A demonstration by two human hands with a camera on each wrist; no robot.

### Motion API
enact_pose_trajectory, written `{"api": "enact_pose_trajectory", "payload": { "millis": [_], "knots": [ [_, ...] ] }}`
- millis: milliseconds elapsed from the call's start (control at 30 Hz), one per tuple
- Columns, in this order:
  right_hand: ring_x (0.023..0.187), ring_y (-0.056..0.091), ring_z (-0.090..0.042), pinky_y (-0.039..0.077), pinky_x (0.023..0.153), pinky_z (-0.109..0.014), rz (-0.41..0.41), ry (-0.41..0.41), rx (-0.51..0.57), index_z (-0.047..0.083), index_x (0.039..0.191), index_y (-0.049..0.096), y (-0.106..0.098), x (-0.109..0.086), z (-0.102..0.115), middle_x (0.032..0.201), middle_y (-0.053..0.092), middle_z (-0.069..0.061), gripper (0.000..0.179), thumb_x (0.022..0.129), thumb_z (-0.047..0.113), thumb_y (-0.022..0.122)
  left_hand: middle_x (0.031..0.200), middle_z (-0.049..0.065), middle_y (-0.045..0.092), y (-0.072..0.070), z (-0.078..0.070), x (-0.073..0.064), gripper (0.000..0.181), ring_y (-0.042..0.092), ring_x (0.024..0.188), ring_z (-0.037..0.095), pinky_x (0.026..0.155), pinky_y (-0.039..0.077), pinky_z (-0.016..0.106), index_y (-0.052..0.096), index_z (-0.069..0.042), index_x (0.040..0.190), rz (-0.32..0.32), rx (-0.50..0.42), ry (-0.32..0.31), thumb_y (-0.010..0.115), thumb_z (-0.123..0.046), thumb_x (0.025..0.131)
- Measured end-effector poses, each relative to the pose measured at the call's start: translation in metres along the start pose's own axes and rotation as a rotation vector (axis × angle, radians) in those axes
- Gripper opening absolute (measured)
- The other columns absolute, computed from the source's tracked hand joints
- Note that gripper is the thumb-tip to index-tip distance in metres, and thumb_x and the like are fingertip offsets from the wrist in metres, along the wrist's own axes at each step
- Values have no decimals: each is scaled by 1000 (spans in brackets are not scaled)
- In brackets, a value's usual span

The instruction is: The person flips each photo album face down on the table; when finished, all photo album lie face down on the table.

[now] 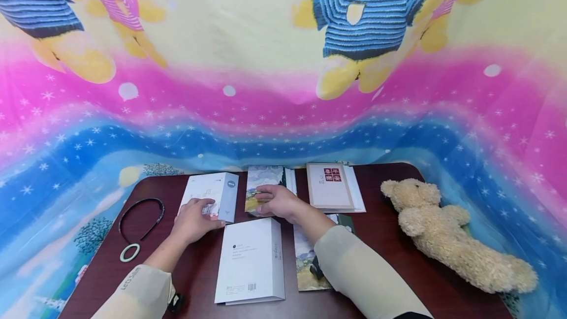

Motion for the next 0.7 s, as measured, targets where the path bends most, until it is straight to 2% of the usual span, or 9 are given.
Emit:
{"api": "enact_pose_trajectory", "payload": {
  "millis": [267, 500, 700],
  "knots": [
    [130, 60, -34, 54, 102, -40, -39, -9, -17, 3, 159, 38, -17, -5, -8, 157, 46, -21, 65, 99, -4, 62, 144, 20, 53, 2, -18, 0, 74, 49, 129, 44, 98, 46, 65, 62, -13, 142, 21, -117, 35, 87, -47, 81],
    [127, 61, -36, 56, 97, -40, -94, -30, -35, 3, 156, 43, -31, -8, -13, 153, 50, -21, 66, 95, -1, 67, 143, 17, 56, 7, -31, 2, 67, 54, 131, 40, 101, 48, 60, 63, -12, 142, 32, -234, 68, 83, -43, 86],
    [127, 60, -38, 57, 96, -41, -119, -39, -41, 0, 156, 40, -40, -12, -16, 151, 50, -25, 68, 94, -4, 67, 143, 12, 57, 14, -38, 5, 64, 58, 129, 35, 99, 51, 56, 61, -13, 143, 43, -302, 45, 82, -41, 89]
  ]
}}
Point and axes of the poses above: each hand's wrist, its own x-axis towards the middle knuckle, its own y-axis out of the palm, z = x × y, the point moved 6 cm from there along x, towards the middle knuckle
